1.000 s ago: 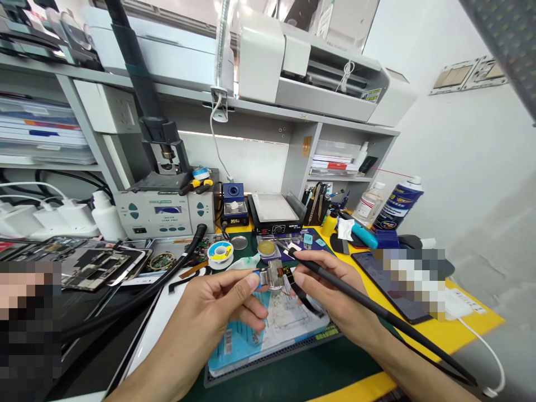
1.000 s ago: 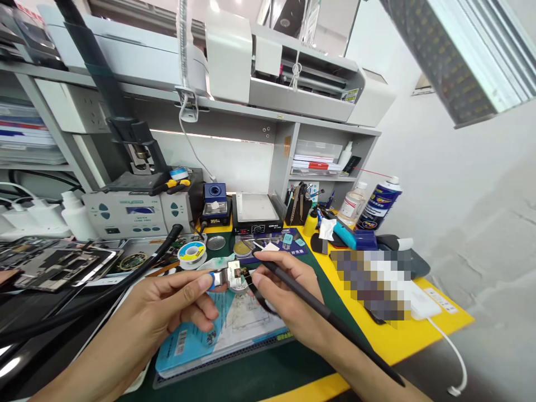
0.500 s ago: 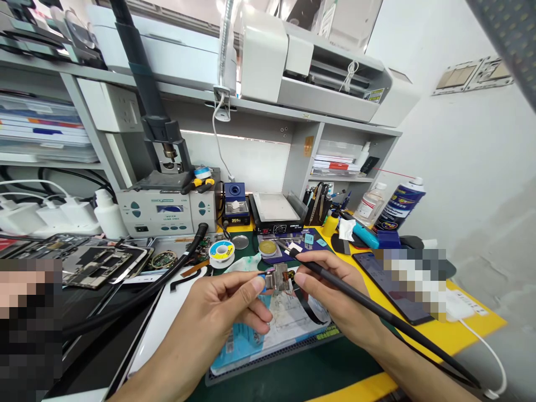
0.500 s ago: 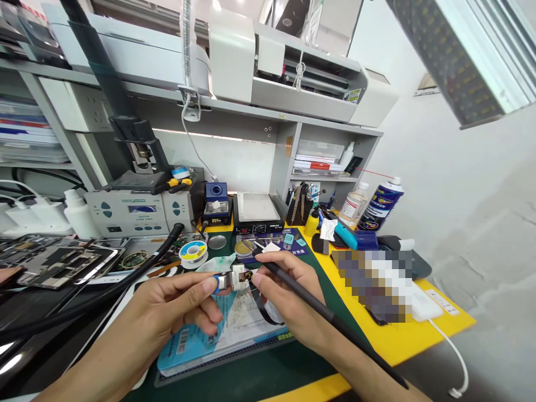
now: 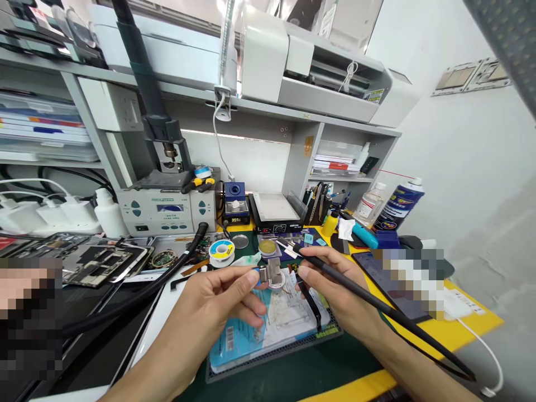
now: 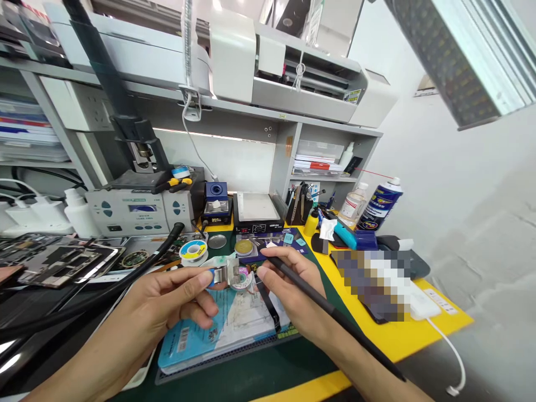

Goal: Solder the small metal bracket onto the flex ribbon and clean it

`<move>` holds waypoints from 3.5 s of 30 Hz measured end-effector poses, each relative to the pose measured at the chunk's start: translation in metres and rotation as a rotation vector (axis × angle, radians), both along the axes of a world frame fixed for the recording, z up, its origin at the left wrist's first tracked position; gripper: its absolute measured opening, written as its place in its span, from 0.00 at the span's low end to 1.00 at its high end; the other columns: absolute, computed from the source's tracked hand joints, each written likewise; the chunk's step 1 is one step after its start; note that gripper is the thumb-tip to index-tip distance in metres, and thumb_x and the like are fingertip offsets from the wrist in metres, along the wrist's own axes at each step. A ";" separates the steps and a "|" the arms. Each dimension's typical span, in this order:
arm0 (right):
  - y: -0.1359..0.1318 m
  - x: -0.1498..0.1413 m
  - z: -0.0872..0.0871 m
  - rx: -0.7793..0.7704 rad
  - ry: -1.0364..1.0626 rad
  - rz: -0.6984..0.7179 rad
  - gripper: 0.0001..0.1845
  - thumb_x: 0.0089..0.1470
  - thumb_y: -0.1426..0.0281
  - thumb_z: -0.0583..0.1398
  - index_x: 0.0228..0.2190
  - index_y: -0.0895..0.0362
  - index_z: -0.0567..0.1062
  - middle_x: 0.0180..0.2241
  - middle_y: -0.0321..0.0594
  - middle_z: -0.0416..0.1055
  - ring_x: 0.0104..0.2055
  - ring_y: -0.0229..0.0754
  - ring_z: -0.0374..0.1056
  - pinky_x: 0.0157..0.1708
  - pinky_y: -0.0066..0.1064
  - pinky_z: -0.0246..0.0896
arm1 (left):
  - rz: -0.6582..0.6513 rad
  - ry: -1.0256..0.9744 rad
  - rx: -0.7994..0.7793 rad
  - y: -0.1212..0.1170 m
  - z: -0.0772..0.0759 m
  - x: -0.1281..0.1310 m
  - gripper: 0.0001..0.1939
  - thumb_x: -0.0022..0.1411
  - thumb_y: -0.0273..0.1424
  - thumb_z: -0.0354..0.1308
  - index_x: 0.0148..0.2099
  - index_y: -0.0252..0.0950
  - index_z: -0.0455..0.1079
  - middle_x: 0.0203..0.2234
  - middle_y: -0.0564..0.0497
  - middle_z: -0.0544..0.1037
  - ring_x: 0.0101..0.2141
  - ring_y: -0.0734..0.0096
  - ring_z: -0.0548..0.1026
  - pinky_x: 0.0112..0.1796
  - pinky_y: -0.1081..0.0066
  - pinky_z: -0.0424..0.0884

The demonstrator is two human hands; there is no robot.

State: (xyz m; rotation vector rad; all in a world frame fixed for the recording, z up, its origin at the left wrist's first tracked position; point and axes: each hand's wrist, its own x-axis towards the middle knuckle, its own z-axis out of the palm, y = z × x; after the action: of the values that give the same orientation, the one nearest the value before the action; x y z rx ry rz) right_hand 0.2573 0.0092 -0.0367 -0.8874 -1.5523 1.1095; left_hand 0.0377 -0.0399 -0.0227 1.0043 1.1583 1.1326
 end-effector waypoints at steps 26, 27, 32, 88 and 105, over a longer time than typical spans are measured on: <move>0.006 0.004 0.006 0.016 -0.168 0.051 0.11 0.58 0.65 0.64 0.43 0.54 0.76 0.30 0.36 0.72 0.26 0.35 0.63 0.24 0.27 0.58 | 0.243 -0.046 0.090 0.011 0.017 -0.023 0.12 0.53 0.38 0.68 0.33 0.33 0.79 0.20 0.45 0.80 0.23 0.65 0.76 0.25 0.71 0.74; 0.007 0.002 0.005 0.047 -0.203 0.042 0.11 0.59 0.65 0.64 0.43 0.54 0.76 0.31 0.36 0.72 0.25 0.34 0.62 0.24 0.27 0.58 | 0.243 -0.043 0.088 0.011 0.016 -0.023 0.12 0.53 0.38 0.68 0.33 0.32 0.79 0.20 0.45 0.80 0.23 0.65 0.76 0.25 0.71 0.73; 0.018 -0.008 0.008 0.062 -0.255 0.053 0.11 0.58 0.67 0.64 0.43 0.55 0.76 0.31 0.37 0.74 0.26 0.36 0.65 0.25 0.28 0.61 | 0.262 -0.058 0.139 0.011 0.013 -0.026 0.13 0.55 0.38 0.68 0.33 0.32 0.77 0.19 0.47 0.78 0.23 0.65 0.75 0.25 0.69 0.73; 0.022 0.007 0.024 -0.350 0.256 0.259 0.10 0.45 0.66 0.70 0.30 0.57 0.79 0.18 0.37 0.71 0.17 0.39 0.67 0.15 0.28 0.59 | 0.002 0.070 0.160 0.004 0.012 -0.024 0.12 0.62 0.40 0.65 0.36 0.36 0.79 0.22 0.49 0.80 0.22 0.69 0.75 0.28 0.70 0.72; 0.024 0.006 0.025 -0.483 0.407 0.284 0.07 0.46 0.69 0.70 0.30 0.57 0.80 0.21 0.38 0.74 0.17 0.36 0.69 0.14 0.23 0.59 | 0.009 -0.056 0.054 0.003 0.017 -0.018 0.13 0.59 0.40 0.66 0.33 0.33 0.80 0.20 0.47 0.79 0.20 0.71 0.72 0.24 0.73 0.71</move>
State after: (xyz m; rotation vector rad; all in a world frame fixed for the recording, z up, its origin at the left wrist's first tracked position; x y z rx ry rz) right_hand 0.2633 0.0332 -0.0115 -0.6977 -1.1071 1.7969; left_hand 0.0198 -0.0372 -0.0055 1.0036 1.0936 1.1973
